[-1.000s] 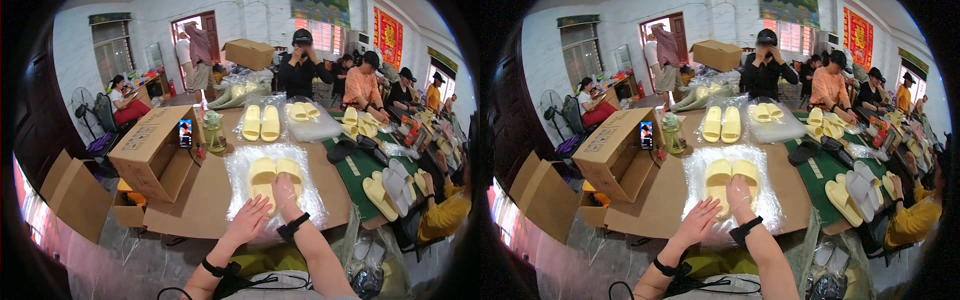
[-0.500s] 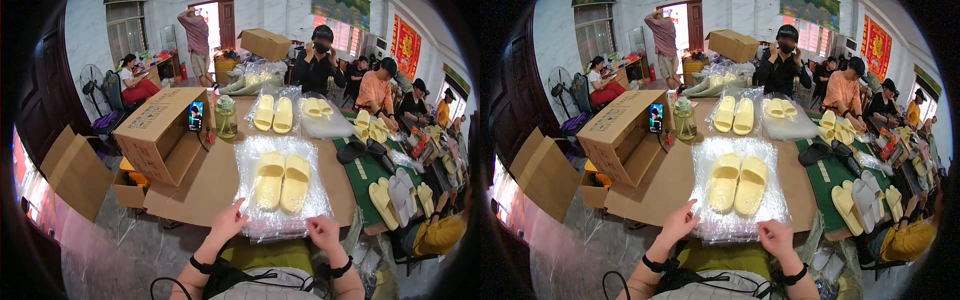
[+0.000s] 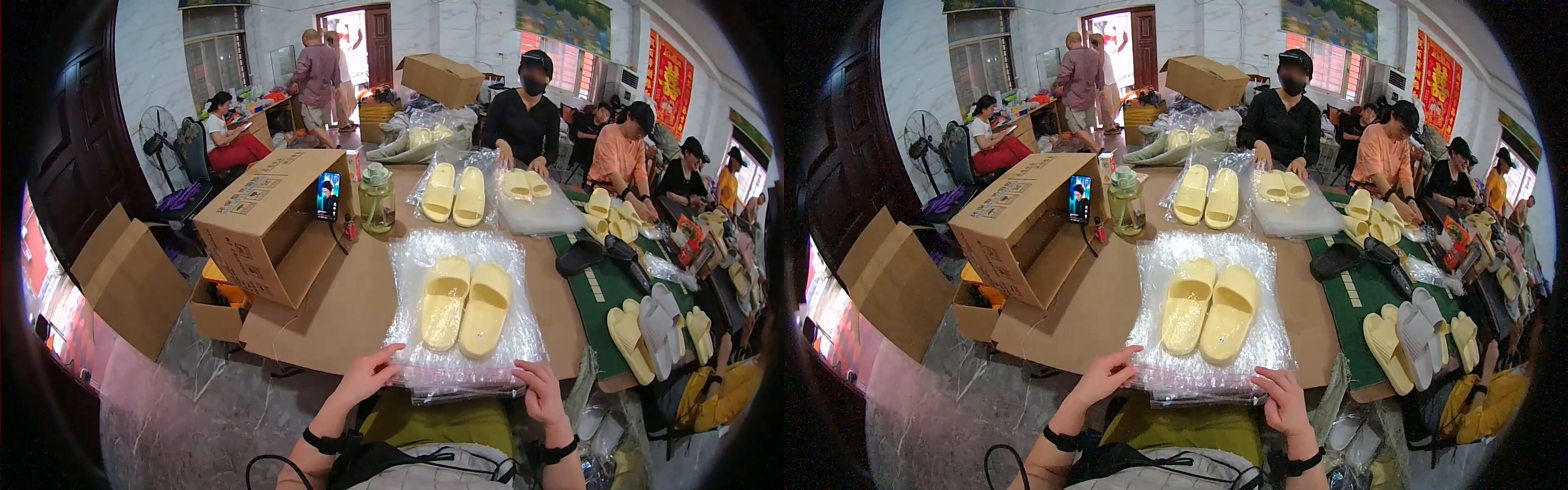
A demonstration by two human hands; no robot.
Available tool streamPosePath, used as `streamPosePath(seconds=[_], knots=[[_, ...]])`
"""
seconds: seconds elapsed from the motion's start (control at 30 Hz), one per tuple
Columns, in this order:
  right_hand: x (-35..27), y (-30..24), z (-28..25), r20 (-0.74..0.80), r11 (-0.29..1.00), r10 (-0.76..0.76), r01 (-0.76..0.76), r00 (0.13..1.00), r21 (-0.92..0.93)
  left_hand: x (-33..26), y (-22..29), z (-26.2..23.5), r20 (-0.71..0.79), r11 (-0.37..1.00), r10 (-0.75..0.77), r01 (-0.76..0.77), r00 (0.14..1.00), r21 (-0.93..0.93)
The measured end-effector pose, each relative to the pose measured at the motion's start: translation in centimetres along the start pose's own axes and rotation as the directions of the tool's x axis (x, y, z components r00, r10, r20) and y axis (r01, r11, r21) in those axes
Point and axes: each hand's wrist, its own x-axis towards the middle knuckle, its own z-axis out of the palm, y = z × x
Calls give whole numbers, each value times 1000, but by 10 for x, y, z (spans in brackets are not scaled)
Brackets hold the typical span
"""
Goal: The recorder is packing various pairs of slides/sandals into plastic bags and placing them on a workspace.
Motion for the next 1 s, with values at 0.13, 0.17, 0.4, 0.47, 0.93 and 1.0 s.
streamPosePath(seconds=[0.13,0.17,0.4,0.47,0.93,1.0], knots=[[-11,12,5,-41,997,72,-73,997,-24,2,-16,4,-31,984,-5,0,999,-176],[-10,10,8,-39,997,72,-73,997,-25,4,-19,4,-31,984,-6,0,1000,-178],[-8,15,13,14,998,57,-56,998,-37,3,-29,0,-2,980,17,-17,1000,-200],[-6,18,13,-30,999,50,-50,998,1,0,-34,-4,7,985,18,-17,1000,-169],[-11,33,16,-126,914,355,-315,926,256,-5,-7,0,56,582,636,-527,769,620],[-11,32,13,-111,907,374,-338,921,252,0,-11,-2,101,579,644,-570,758,583]])
